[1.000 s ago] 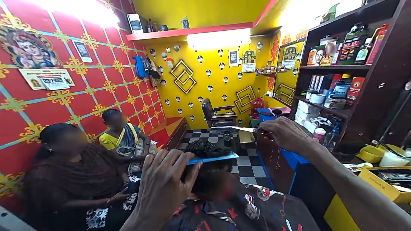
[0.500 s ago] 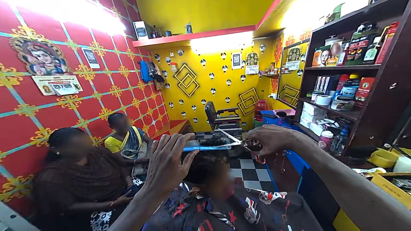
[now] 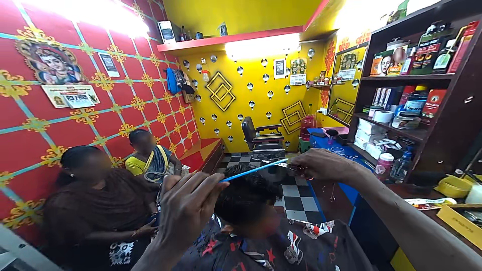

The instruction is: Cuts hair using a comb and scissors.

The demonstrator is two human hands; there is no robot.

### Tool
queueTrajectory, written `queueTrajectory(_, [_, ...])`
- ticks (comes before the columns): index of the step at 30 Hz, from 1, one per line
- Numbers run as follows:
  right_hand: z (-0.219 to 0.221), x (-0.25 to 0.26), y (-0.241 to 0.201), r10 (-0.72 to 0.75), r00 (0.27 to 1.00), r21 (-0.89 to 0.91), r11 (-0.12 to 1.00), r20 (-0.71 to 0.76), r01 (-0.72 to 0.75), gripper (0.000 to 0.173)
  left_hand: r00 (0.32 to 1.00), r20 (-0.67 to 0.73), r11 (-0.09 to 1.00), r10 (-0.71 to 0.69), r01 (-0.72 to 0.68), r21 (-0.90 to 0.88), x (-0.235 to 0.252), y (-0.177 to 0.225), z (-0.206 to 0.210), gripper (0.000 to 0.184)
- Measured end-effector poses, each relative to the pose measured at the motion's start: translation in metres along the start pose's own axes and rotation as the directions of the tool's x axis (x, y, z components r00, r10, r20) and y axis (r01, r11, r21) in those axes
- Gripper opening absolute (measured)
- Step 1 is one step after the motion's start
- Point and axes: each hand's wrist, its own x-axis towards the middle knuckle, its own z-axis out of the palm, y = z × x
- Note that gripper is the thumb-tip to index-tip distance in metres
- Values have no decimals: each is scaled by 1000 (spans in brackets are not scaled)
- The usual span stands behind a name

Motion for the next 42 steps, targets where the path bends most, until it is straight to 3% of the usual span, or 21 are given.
queueTrajectory(3, [19, -4, 6, 133, 987, 40, 991, -94, -130, 34, 995, 84, 993, -51, 59, -98, -37, 11, -25, 34])
queueTrajectory(5, [40, 3, 1, 230, 961, 252, 950, -153, -187, 24, 970, 243, 997, 4, 15, -77, -59, 20, -33, 37])
queueTrajectory(6, [49, 9, -6, 265, 955, 451, 874, -135, -179, 19, 957, 289, 999, 10, 4, -49, -63, 22, -32, 38])
queueTrajectory(8, [63, 23, -26, 255, 965, 795, 596, -54, -113, 18, 959, 282, 999, -38, 45, -17, -54, 18, -26, 39])
queueTrajectory(10, [70, 34, -44, 216, 976, 943, 326, 3, -75, 22, 971, 219, 995, -96, 98, 4, -36, 6, -16, 38])
queueTrajectory(12, [73, 44, -50, 212, 977, 973, 223, 9, -57, 24, 969, 203, 990, -140, 136, 38, -18, -6, -9, 39])
queueTrajectory(14, [67, 48, -50, 203, 979, 974, 214, 34, -78, 26, 959, 219, 983, -181, 170, 67, -8, -19, -1, 41])
queueTrajectory(17, [58, 51, -45, 116, 993, 958, 279, 35, -67, 24, 946, 240, 976, -217, 202, 87, -1, -35, 9, 43])
queueTrajectory(19, [49, 50, -35, 56, 998, 848, 529, 2, -32, 24, 944, 242, 974, -225, 211, 79, 1, -44, 13, 43])
queueTrajectory(21, [34, 47, -20, 59, 998, 555, 831, -20, -38, 22, 943, 245, 974, -225, 220, 49, 2, -51, 17, 42])
queueTrajectory(23, [16, 42, -6, 75, 997, 248, 967, -20, -67, 24, 955, 225, 980, -195, 196, 16, 5, -52, 19, 41])
queueTrajectory(28, [-26, 33, -2, -32, 980, -12, 999, 198, 35, 53, 981, 148, 989, -129, 139, -59, 7, -43, 20, 43])
queueTrajectory(30, [-35, 36, -14, -38, 973, -57, 997, 226, 52, 48, 984, 132, 988, -120, 131, -78, 7, -40, 20, 49])
queueTrajectory(33, [-38, 37, -23, -79, 985, -111, 989, 153, 96, 29, 983, 134, 986, -126, 139, -91, 9, -36, 19, 59])
queueTrajectory(36, [-42, 29, -19, -59, 990, -134, 988, 127, 77, 34, 978, 151, 983, -142, 157, -91, 10, -34, 14, 63])
queueTrajectory(42, [-50, 34, -31, -12, 972, -101, 994, 233, 36, 30, 976, 154, 974, -156, 178, -142, 7, -37, 11, 68])
